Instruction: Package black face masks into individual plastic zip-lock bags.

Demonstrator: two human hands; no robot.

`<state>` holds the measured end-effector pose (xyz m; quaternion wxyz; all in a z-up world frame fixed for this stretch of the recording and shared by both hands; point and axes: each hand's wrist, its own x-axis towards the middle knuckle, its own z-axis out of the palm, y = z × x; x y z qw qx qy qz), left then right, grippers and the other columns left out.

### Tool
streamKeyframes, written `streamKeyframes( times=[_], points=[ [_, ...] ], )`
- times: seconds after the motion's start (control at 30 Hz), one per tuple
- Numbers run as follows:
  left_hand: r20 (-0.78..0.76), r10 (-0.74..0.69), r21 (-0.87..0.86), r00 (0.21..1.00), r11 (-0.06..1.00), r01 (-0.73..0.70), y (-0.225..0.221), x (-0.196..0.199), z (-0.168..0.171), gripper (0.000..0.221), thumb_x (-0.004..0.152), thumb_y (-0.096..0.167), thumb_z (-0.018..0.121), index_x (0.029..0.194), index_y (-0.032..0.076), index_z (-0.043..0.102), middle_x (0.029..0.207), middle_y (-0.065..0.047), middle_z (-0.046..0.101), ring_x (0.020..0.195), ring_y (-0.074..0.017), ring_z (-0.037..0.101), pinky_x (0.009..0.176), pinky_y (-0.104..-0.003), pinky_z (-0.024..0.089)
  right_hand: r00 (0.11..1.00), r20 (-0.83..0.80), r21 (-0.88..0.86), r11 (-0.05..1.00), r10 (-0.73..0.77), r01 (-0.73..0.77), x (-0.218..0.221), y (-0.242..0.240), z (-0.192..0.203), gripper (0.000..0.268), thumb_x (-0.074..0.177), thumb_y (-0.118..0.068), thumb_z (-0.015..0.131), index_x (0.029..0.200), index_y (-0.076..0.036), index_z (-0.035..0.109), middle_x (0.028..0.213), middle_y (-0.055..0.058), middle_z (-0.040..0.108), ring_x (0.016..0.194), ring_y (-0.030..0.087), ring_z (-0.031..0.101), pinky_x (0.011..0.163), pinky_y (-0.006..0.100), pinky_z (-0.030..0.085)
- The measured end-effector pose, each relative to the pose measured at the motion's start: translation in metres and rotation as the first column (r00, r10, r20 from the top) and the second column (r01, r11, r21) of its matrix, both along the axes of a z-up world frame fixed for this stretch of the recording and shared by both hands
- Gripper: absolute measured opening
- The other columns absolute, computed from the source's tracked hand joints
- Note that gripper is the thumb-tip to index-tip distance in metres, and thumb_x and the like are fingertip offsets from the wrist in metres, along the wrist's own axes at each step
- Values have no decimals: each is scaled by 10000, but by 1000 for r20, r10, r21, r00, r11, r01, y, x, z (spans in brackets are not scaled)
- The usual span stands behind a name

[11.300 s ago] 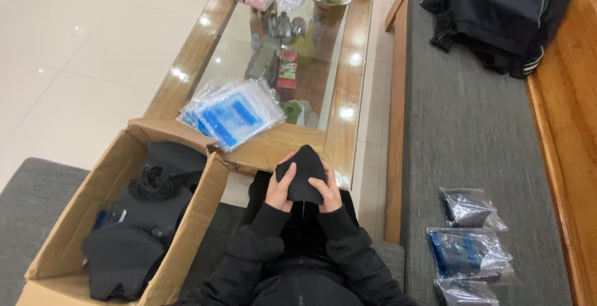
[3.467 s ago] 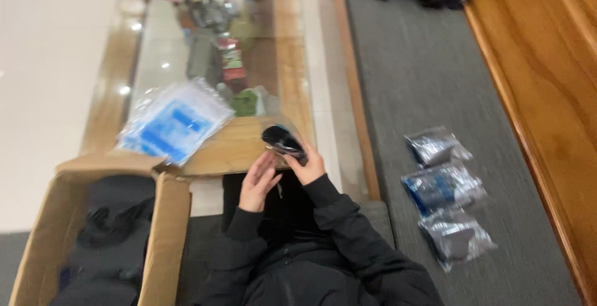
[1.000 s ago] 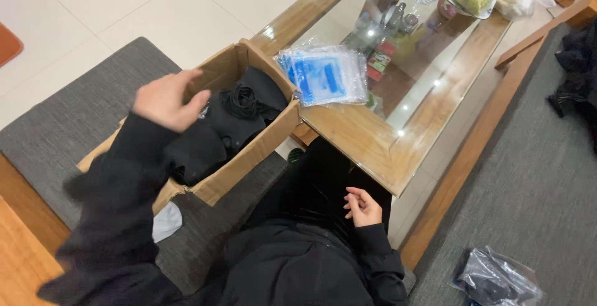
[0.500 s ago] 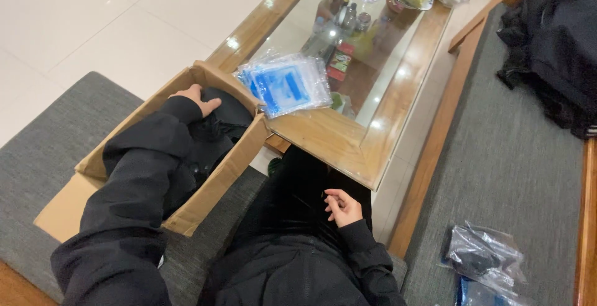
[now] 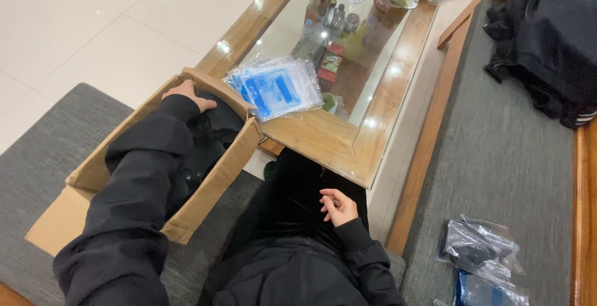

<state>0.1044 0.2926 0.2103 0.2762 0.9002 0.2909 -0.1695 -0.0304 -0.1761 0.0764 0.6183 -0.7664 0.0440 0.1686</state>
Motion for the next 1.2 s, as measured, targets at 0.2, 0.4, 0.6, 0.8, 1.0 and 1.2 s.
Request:
streamKeyframes(
  times=[0.2, 0.4, 0.6, 0.8, 1.0, 1.2],
  points=[
    [17, 150, -172, 988, 974, -145, 26, 10, -33, 1023, 743, 406, 911, 1528, -50, 440, 1523, -280, 461, 1385, -476, 449, 1077, -627, 417, 1000, 0, -4, 1000, -2, 2, 2, 0, -8, 187, 962, -50, 614, 1087, -24, 751, 883, 184, 755, 601, 205, 719, 426, 242, 615],
    [111, 170, -177, 979, 973, -148, 43, 17, -31, 899, 700, 343, 945, 1403, -72, 567, 1459, -230, 560, 1377, -352, 503, 1114, -487, 431, 1000, -6, -13, 1000, 8, -8, 3, -1, -9, 199, 966, -40, 613, 1114, -5, 741, 914, 205, 745, 649, 219, 719, 448, 267, 615],
    [274, 394, -320, 877, 898, -303, 37, -26, 28, 821, 663, 321, 966, 1306, -78, 646, 1306, -298, 626, 1248, -451, 592, 996, -544, 468, 1000, 0, -8, 1000, 5, -5, 1, -2, -15, 199, 976, -31, 609, 1126, -3, 736, 929, 203, 739, 686, 214, 717, 466, 255, 620],
    [366, 331, -479, 869, 868, -129, 35, -42, 100, 444, 939, 331, 701, 1340, 146, 651, 1360, -105, 642, 1213, -331, 629, 1097, -459, 568, 997, -6, -73, 994, 83, -83, 4, -4, -15, 255, 980, -139, 612, 1176, -24, 727, 905, 128, 729, 690, 165, 676, 496, 285, 595],
    [767, -87, -3, 635, 990, 140, -46, -1, 95, 425, 809, 331, 717, 1194, 157, 665, 1097, -77, 716, 1004, -296, 657, 843, -461, 482, 958, 287, 8, 1000, -23, 21, 13, 11, 28, 206, 992, -141, 600, 1105, -70, 757, 868, 66, 749, 725, 108, 659, 535, 251, 525],
    [692, -481, 161, 538, 829, 535, -223, 20, 3, 380, 901, 332, 735, 1243, 225, 608, 1008, -163, 743, 1027, -402, 713, 943, -538, 513, 739, 666, 38, 994, -101, 101, 65, 13, 69, 954, 790, -35, 776, 1598, -38, 268, 1540, 200, 416, 1408, 346, 398, 1045, 461, 472]
  ],
)
